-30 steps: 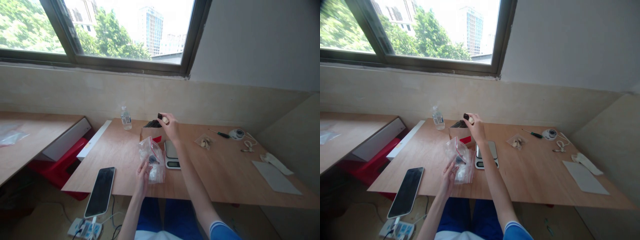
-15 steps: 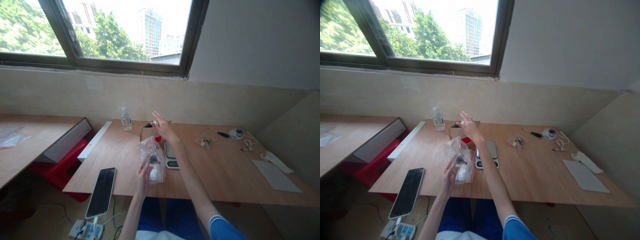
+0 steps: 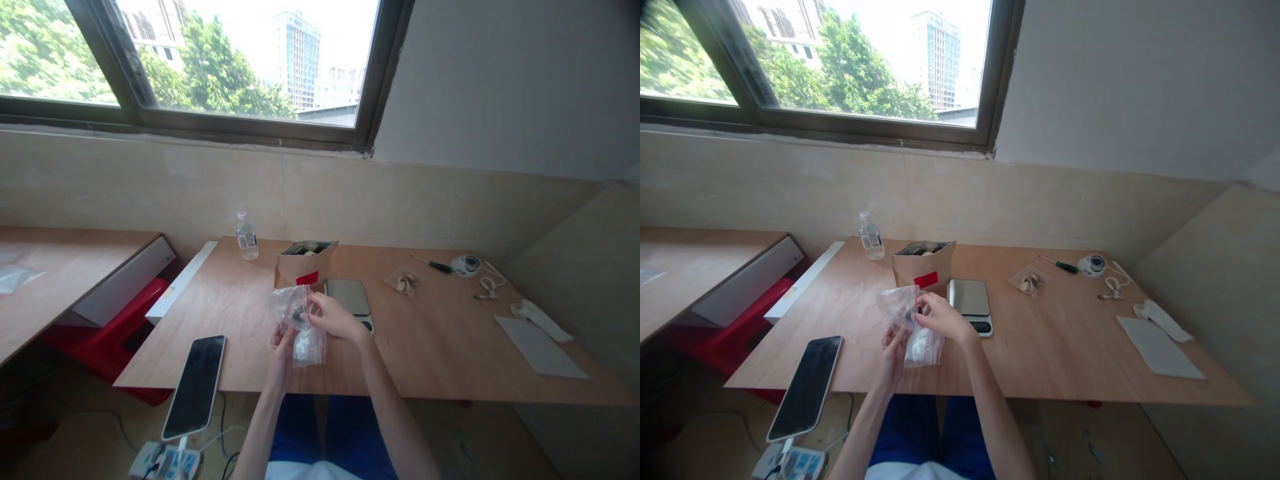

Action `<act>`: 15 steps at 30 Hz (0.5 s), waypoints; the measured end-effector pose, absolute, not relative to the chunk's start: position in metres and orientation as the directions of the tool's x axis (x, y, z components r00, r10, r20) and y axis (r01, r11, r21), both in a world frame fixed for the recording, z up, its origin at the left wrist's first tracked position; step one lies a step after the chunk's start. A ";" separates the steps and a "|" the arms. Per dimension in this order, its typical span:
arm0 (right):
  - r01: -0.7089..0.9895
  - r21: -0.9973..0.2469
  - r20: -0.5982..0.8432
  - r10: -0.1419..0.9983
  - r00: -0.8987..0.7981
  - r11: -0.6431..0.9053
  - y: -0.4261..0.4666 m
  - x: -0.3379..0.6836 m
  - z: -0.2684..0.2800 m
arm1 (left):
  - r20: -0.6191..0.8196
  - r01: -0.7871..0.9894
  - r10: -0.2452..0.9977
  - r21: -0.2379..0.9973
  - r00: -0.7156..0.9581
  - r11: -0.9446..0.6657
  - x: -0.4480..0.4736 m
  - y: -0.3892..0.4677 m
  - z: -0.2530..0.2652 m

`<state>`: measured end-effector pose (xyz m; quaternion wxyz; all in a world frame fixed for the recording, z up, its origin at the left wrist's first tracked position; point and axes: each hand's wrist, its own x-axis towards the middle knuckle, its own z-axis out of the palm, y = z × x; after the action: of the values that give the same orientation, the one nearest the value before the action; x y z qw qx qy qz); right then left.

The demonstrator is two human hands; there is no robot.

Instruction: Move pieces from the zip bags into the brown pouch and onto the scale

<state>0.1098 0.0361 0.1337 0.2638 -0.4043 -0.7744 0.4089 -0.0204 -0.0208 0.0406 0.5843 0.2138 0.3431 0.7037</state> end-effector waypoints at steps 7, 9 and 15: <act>0.353 -0.855 0.145 0.828 -0.542 0.381 0.047 0.113 0.141 | -0.125 -0.648 0.959 0.758 -0.255 -0.074 -0.024 -0.020 0.040; 0.291 -0.878 0.179 0.824 -0.537 0.380 0.054 0.118 0.158 | -0.143 -0.627 0.946 0.775 -0.290 -0.075 -0.027 -0.020 0.040; 0.211 -0.814 0.524 0.841 -0.138 0.542 0.089 0.114 0.209 | -0.178 -0.638 0.938 0.768 -0.296 -0.055 -0.030 -0.020 0.041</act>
<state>0.1137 0.0894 0.2092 0.5367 -0.3784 -0.6948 0.2933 -0.0302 -0.0204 0.0407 0.5622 0.1899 0.3954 0.7011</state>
